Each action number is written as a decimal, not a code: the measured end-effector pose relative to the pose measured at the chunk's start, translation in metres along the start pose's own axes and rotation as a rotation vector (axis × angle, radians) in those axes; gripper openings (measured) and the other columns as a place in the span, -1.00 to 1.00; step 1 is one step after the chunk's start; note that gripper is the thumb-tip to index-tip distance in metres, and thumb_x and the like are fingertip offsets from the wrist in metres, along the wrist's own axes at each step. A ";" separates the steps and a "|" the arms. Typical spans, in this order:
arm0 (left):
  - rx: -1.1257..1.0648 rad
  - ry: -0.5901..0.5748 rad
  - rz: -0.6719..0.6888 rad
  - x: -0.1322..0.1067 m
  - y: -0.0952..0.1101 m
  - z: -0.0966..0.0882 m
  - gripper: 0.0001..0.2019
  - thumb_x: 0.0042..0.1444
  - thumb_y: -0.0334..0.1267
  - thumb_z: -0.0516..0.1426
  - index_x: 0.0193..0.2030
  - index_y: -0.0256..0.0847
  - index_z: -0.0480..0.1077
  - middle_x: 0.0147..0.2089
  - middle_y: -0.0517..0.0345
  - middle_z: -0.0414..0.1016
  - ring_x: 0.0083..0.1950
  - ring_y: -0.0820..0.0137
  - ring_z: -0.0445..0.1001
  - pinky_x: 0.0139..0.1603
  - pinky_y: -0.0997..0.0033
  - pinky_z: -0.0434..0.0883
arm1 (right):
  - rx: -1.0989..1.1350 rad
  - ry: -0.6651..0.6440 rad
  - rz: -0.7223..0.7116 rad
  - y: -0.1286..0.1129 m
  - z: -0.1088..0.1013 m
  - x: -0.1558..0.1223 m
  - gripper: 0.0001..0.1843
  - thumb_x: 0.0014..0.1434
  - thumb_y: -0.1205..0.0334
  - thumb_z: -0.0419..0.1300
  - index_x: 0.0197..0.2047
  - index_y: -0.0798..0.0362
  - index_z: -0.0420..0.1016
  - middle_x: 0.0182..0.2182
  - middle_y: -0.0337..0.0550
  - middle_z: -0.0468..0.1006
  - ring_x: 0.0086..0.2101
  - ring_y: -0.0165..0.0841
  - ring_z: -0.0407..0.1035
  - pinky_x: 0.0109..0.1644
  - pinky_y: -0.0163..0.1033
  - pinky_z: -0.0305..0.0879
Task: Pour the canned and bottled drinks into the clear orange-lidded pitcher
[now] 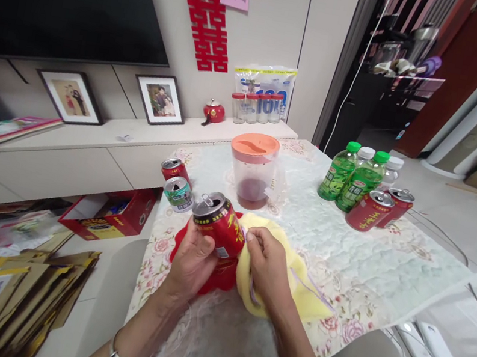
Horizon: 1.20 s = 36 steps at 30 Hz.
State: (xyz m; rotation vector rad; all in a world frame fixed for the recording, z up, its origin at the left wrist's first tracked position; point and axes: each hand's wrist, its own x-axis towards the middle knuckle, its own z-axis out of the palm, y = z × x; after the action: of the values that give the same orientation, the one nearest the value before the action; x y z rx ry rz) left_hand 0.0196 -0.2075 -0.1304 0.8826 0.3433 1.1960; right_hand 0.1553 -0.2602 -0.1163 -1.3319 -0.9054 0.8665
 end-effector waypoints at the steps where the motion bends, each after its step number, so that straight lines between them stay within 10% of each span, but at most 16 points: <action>1: -0.001 0.014 0.005 0.001 0.001 0.001 -0.31 0.07 0.02 0.46 0.29 -0.01 0.34 0.30 -0.03 0.52 0.27 0.08 0.53 0.37 -0.01 0.40 | 0.039 -0.030 0.038 0.000 0.001 -0.001 -0.77 0.16 0.03 0.32 -0.34 0.02 0.58 -0.41 -0.20 0.61 -0.35 -0.29 0.43 -0.24 -0.21 0.32; 14: 0.178 0.026 0.052 0.002 -0.010 -0.011 -0.32 0.16 0.15 0.36 0.34 0.00 0.31 0.21 -0.01 0.59 0.25 0.03 0.55 0.32 0.06 0.43 | 0.484 -0.312 0.383 -0.006 0.002 -0.005 -0.60 -0.01 0.00 0.51 -0.17 0.09 0.69 -0.39 -0.11 0.69 -0.49 -0.37 0.46 -0.42 -0.31 0.36; 28: 0.161 -0.008 0.046 -0.003 -0.011 -0.010 -0.29 0.21 0.03 0.36 0.42 0.04 0.20 0.36 -0.03 0.48 0.36 0.02 0.47 0.43 -0.01 0.35 | 0.679 -0.215 0.379 -0.007 0.006 -0.006 -0.26 0.05 0.09 0.53 0.27 -0.02 0.47 0.07 -0.06 0.71 0.02 -0.21 0.61 0.16 -0.22 0.49; 36: 0.139 -0.052 0.041 -0.003 -0.011 -0.010 -0.28 0.23 0.06 0.34 0.43 0.01 0.19 0.37 -0.06 0.45 0.38 0.03 0.45 0.44 -0.02 0.33 | 0.607 -0.180 0.437 -0.001 -0.002 -0.002 -0.16 -0.04 0.09 0.58 0.28 -0.06 0.42 0.02 -0.07 0.73 -0.12 -0.18 0.67 -0.03 -0.17 0.60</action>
State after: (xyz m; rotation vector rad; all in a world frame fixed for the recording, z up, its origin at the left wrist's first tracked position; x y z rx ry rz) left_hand 0.0187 -0.2067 -0.1454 1.0438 0.3714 1.1956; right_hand 0.1559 -0.2630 -0.1154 -0.9295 -0.4202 1.4816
